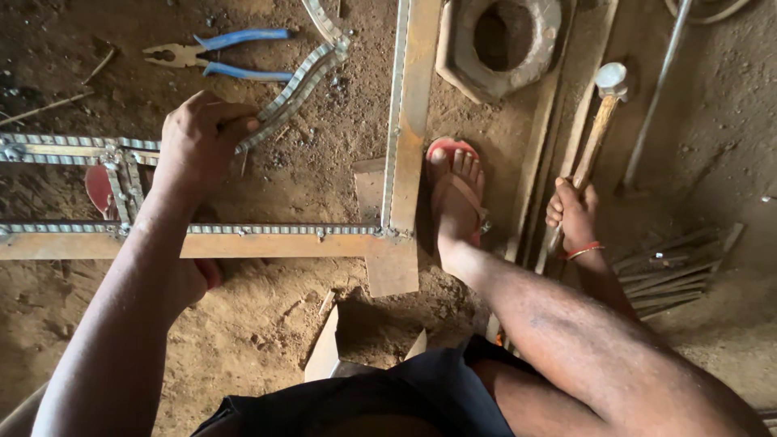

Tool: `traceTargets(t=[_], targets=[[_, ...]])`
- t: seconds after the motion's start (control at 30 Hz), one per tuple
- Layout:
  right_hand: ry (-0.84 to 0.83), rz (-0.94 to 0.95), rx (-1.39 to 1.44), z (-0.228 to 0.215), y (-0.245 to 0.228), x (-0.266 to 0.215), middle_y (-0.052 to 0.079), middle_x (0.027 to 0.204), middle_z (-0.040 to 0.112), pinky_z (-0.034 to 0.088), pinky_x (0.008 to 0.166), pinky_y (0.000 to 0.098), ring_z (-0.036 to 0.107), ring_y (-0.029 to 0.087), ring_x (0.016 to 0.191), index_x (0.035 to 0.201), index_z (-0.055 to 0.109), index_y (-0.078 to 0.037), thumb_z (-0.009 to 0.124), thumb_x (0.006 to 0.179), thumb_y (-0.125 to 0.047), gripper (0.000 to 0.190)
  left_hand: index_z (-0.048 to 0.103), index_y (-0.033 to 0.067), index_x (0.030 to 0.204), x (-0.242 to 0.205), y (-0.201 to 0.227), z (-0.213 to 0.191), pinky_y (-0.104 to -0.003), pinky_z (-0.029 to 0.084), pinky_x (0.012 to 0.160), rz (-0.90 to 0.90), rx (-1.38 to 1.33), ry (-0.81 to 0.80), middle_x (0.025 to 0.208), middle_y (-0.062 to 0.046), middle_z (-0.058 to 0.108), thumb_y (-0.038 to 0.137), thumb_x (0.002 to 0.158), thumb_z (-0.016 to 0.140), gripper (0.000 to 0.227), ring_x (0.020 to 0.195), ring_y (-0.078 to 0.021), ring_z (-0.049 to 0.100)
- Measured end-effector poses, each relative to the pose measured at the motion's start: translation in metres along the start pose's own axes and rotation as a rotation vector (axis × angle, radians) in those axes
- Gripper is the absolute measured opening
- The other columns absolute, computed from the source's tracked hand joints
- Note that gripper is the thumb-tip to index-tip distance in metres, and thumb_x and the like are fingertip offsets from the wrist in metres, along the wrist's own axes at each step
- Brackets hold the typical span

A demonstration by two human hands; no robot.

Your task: The person repeatedly hammers a curved metal strip onto a wooden frame using a hammer. They adjust the strip's position and strike it multiple times to secure it in place.

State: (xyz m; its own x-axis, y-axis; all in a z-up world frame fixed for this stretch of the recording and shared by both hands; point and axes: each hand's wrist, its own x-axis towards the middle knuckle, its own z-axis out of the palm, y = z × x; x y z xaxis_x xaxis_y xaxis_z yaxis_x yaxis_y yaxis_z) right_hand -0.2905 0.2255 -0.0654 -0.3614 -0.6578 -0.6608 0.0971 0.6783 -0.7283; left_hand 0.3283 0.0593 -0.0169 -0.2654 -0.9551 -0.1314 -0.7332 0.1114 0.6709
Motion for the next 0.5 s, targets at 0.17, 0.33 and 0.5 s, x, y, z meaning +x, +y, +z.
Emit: traceTargets(t=[0.17,0.33,0.5], targets=[[0.007,0.003,0.002,-0.001,0.002,-0.001,-0.004,0.065,0.042,0.033,0.042,0.0249,0.041,0.007,0.049,0.107,0.048,-0.017,0.063,0.106,-0.024,0.017,0.08,0.0134,0.117,0.001,0.006,-0.006,-0.041,0.055,0.08,-0.083,-0.053,-0.048,0.101,-0.011,0.07,0.025,0.098,0.079,0.023,0.089,-0.0271,0.069],[0.03,0.01,-0.014,0.003,-0.001,-0.002,-0.004,0.065,0.042,0.032,0.042,0.0243,0.04,0.007,0.048,0.108,0.048,-0.018,0.063,0.106,-0.025,0.017,0.079,0.0127,0.121,0.005,0.006,-0.01,-0.04,0.055,0.085,-0.034,-0.064,-0.083,0.105,-0.012,0.072,0.023,0.101,0.077,0.023,0.094,-0.0263,0.069],[0.023,0.008,0.014,0.002,-0.001,-0.004,-0.004,0.066,0.042,0.032,0.042,0.0242,0.04,0.006,0.05,0.108,0.047,-0.018,0.064,0.106,-0.026,0.019,0.078,0.0168,0.121,0.01,0.01,-0.013,-0.038,0.057,0.082,-0.227,-0.11,-0.2,0.108,-0.008,0.072,0.027,0.1,0.074,0.024,0.09,-0.0206,0.07]])
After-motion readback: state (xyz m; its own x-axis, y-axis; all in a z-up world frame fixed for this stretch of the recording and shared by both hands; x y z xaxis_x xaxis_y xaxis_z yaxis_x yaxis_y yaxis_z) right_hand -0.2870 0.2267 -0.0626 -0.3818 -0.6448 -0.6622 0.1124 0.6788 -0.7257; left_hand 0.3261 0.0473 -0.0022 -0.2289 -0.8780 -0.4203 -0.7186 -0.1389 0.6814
